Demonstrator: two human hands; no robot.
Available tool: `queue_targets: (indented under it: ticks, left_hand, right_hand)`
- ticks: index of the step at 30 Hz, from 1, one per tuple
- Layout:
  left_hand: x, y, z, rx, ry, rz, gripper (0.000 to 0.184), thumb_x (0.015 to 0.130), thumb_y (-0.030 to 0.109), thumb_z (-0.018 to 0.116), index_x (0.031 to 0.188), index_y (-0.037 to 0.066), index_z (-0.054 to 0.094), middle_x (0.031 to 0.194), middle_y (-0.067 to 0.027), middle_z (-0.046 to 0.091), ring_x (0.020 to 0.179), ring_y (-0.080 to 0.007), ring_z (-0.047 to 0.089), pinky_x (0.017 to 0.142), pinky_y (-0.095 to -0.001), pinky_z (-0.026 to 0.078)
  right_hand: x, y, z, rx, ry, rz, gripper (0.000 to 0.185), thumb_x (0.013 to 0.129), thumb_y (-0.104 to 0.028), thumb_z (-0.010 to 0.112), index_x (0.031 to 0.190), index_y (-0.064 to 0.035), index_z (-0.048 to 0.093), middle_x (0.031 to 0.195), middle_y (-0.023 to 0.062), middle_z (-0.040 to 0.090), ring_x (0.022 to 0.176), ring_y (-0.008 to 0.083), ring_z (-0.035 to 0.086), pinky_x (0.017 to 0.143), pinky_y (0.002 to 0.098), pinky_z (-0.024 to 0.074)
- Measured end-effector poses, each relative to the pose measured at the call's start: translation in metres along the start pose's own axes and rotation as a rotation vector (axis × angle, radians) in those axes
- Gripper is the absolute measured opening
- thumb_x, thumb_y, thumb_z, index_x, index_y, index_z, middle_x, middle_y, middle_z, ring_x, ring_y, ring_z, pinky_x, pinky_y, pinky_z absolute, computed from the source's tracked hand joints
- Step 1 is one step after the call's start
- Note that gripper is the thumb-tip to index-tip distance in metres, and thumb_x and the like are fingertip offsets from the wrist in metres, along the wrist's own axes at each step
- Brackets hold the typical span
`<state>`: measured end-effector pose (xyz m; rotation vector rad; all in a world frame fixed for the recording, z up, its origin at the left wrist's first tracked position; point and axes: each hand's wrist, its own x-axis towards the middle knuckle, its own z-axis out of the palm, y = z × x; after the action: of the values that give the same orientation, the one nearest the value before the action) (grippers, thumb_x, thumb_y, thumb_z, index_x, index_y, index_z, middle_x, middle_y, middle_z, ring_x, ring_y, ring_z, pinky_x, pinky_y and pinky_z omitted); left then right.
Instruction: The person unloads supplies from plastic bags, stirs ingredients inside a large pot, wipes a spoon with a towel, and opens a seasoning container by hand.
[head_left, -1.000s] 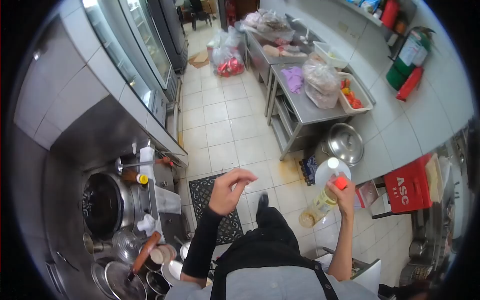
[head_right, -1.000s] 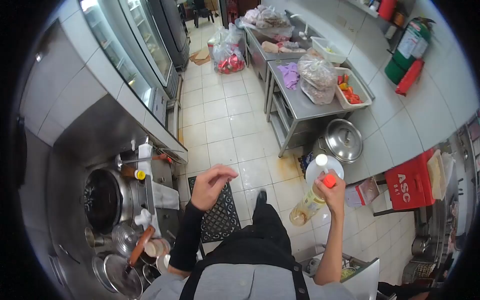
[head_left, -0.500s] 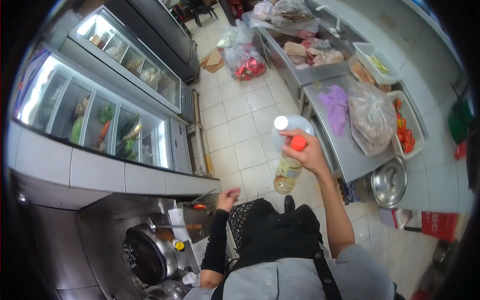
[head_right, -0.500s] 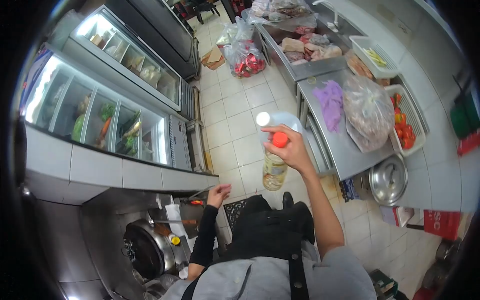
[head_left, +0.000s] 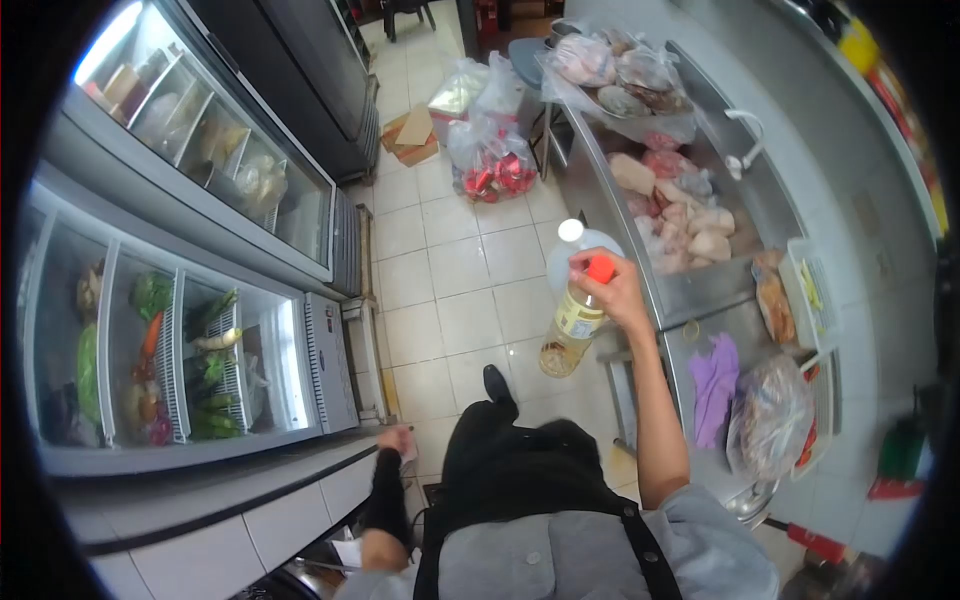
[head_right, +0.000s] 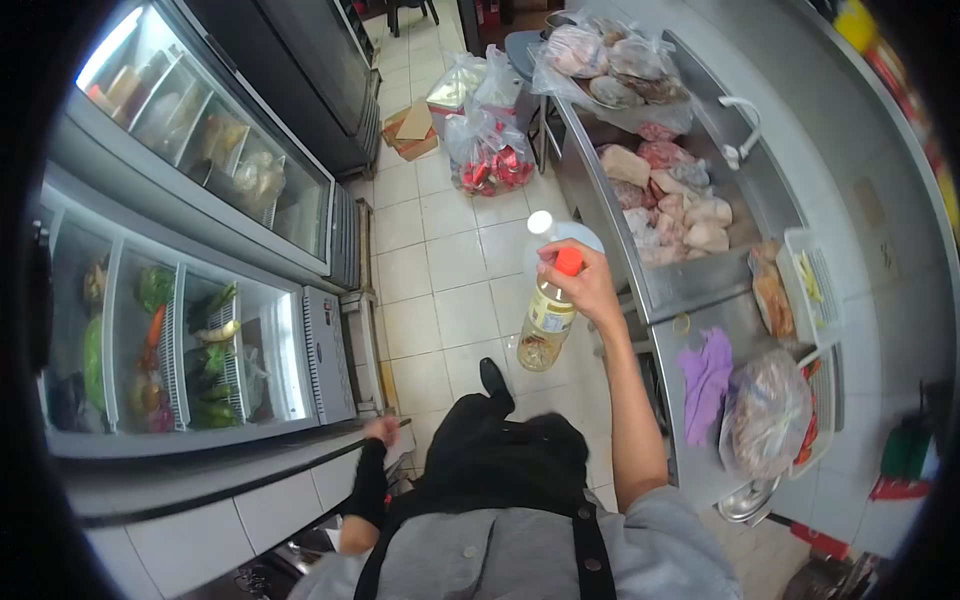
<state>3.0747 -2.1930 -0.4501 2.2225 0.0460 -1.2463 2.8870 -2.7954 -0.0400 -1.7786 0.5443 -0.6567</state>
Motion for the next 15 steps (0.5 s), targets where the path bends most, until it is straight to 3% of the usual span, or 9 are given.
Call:
queue_targets:
  ticks: [1, 2, 3, 4, 5, 7, 9, 14, 15]
  left_hand:
    - [0.022, 0.056, -0.028, 0.389, 0.017, 0.186, 0.027, 0.099, 0.023, 0.054, 0.078, 0.009, 0.065, 0.066, -0.0071, 0.063, 0.049, -0.0198, 0.057, 0.042, -0.0352, 0.044]
    - [0.032, 0.122, -0.048, 0.245, 0.015, 0.172, 0.031, 0.098, 0.024, 0.057, 0.071, 0.009, 0.062, 0.061, -0.0066, 0.061, 0.046, -0.0185, 0.054, 0.041, -0.0341, 0.041]
    - [0.107, 0.134, -0.055, -0.579, 0.017, 0.040, 0.025, 0.098, 0.020, 0.058, 0.079, 0.007, 0.067, 0.065, -0.0063, 0.062, 0.048, -0.0166, 0.054, 0.042, -0.0323, 0.041]
    - [0.111, 0.204, -0.067, -0.763, 0.054, 0.106, 0.017, 0.097, 0.015, 0.058, 0.095, 0.004, 0.071, 0.075, -0.0072, 0.068, 0.055, -0.0154, 0.058, 0.045, -0.0305, 0.043]
    - [0.134, 0.258, -0.082, -0.969, -0.053, 0.114, 0.021, 0.096, 0.010, 0.059, 0.111, 0.003, 0.071, 0.088, -0.0091, 0.072, 0.064, -0.0157, 0.063, 0.051, -0.0297, 0.049]
    - [0.144, 0.388, -0.088, -0.753, 0.008, 0.207, 0.023, 0.096, 0.010, 0.060, 0.115, 0.005, 0.072, 0.096, -0.0075, 0.075, 0.075, -0.0140, 0.067, 0.060, -0.0285, 0.053]
    - [0.168, 0.486, -0.076, -0.517, 0.023, 0.300, 0.025, 0.092, 0.010, 0.064, 0.114, 0.007, 0.074, 0.097, -0.0063, 0.076, 0.074, -0.0122, 0.066, 0.061, -0.0276, 0.052]
    - [0.285, 0.618, -0.035, -0.032, -0.085, 0.335, 0.025, 0.084, 0.013, 0.070, 0.107, 0.009, 0.081, 0.086, -0.0082, 0.076, 0.077, -0.0149, 0.066, 0.069, -0.0297, 0.053]
    - [0.318, 0.629, -0.028, 0.104, -0.129, 0.436, 0.026, 0.084, 0.013, 0.070, 0.107, 0.010, 0.081, 0.088, -0.0086, 0.077, 0.078, -0.0162, 0.068, 0.071, -0.0300, 0.054]
  right_hand:
    - [0.026, 0.002, 0.000, 0.008, -0.002, 0.015, 0.022, 0.085, -0.011, 0.081, 0.104, -0.0019, 0.074, 0.094, 0.0041, 0.072, 0.089, 0.0127, 0.067, 0.084, 0.0298, 0.0531]
    - [0.048, 0.005, -0.001, 0.027, 0.003, 0.040, 0.022, 0.085, -0.011, 0.081, 0.103, -0.0018, 0.074, 0.093, 0.0040, 0.072, 0.089, 0.0127, 0.067, 0.084, 0.0297, 0.0530]
    - [0.071, 0.006, 0.000, 0.053, 0.019, 0.059, 0.022, 0.085, -0.011, 0.081, 0.103, -0.0018, 0.074, 0.093, 0.0039, 0.072, 0.089, 0.0128, 0.067, 0.084, 0.0296, 0.0529]
    - [0.091, 0.007, 0.001, 0.070, 0.050, 0.097, 0.021, 0.085, -0.011, 0.080, 0.103, -0.0017, 0.074, 0.093, 0.0036, 0.071, 0.088, 0.0127, 0.066, 0.083, 0.0291, 0.0526]
    - [0.113, 0.012, 0.003, 0.048, 0.068, 0.087, 0.020, 0.086, -0.011, 0.080, 0.103, -0.0019, 0.074, 0.093, 0.0036, 0.071, 0.088, 0.0125, 0.066, 0.083, 0.0290, 0.0526]
    - [0.158, 0.031, 0.005, -0.001, 0.107, 0.076, 0.020, 0.086, -0.011, 0.080, 0.103, -0.0021, 0.074, 0.093, 0.0036, 0.071, 0.088, 0.0122, 0.066, 0.083, 0.0287, 0.0525]
    - [0.202, 0.057, 0.014, 0.044, 0.135, 0.115, 0.019, 0.086, -0.012, 0.080, 0.102, -0.0029, 0.074, 0.093, 0.0034, 0.071, 0.088, 0.0122, 0.066, 0.082, 0.0288, 0.0525]
    - [0.325, 0.135, 0.044, 0.097, 0.160, 0.215, 0.018, 0.084, -0.011, 0.081, 0.098, -0.0019, 0.074, 0.092, 0.0048, 0.071, 0.088, 0.0139, 0.067, 0.081, 0.0292, 0.0519]
    - [0.358, 0.154, 0.046, 0.082, 0.160, 0.195, 0.018, 0.083, -0.010, 0.081, 0.096, -0.0016, 0.073, 0.092, 0.0053, 0.071, 0.088, 0.0147, 0.066, 0.081, 0.0296, 0.0516]
